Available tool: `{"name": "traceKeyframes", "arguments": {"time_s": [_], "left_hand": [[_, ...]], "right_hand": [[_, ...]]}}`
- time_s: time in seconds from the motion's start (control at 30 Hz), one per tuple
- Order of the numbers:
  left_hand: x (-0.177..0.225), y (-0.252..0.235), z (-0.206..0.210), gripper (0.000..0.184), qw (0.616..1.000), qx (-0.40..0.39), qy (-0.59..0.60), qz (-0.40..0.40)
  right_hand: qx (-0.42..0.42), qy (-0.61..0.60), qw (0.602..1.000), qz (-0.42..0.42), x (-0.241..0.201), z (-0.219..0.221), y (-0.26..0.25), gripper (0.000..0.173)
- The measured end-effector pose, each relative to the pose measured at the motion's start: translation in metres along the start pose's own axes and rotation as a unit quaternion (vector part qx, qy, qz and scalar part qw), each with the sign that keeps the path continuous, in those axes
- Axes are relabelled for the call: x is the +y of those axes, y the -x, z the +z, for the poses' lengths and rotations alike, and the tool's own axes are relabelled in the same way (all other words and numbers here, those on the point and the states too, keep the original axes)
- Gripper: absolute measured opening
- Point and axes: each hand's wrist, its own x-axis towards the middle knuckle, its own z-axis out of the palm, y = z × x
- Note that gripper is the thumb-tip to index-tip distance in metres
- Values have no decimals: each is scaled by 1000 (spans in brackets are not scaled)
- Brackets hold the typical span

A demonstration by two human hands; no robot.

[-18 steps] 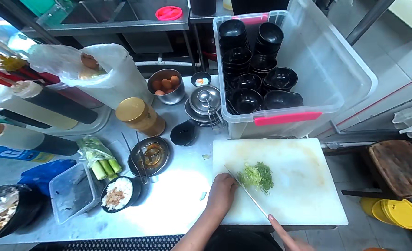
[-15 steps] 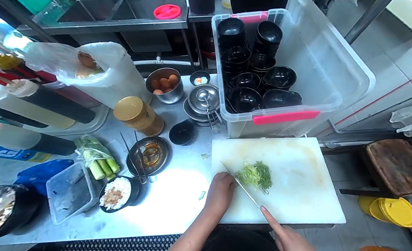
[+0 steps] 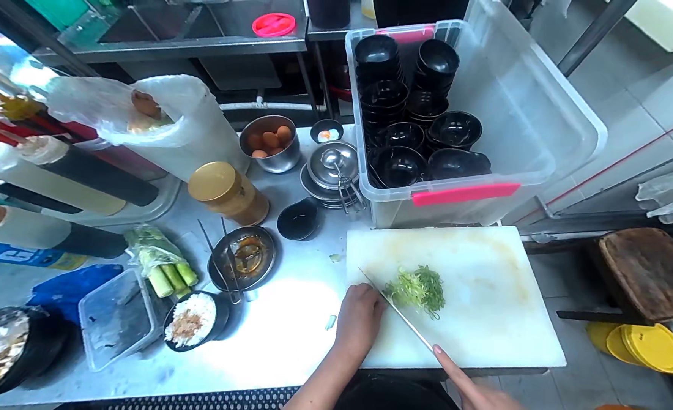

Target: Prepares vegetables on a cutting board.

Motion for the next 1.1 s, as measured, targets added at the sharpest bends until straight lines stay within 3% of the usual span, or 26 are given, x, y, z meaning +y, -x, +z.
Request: {"name": "traceKeyframes", "arguments": {"time_s": [0.23,0.43,0.57,0.87,1.1], "left_hand": [[-5,1,4,20,1000,2,-10,21],[-12,3,9,20,998,41,-4,53],[-11,5,9,20,998,33,-10,52],[-20,28,15,28,982,78,-75,153],[-17,22,13,23,991,69,-29,107]], "right_hand": [[-16,-5,1000,19,0,11,-16,71],[-9,-7,1000,3,2,8,3,69],[-16,-17,1000,6,1,13,-17,71],[-19,-10,1000,2,-1,13,-18,71],[-9,12,1000,15,-5,4,5,70]]}}
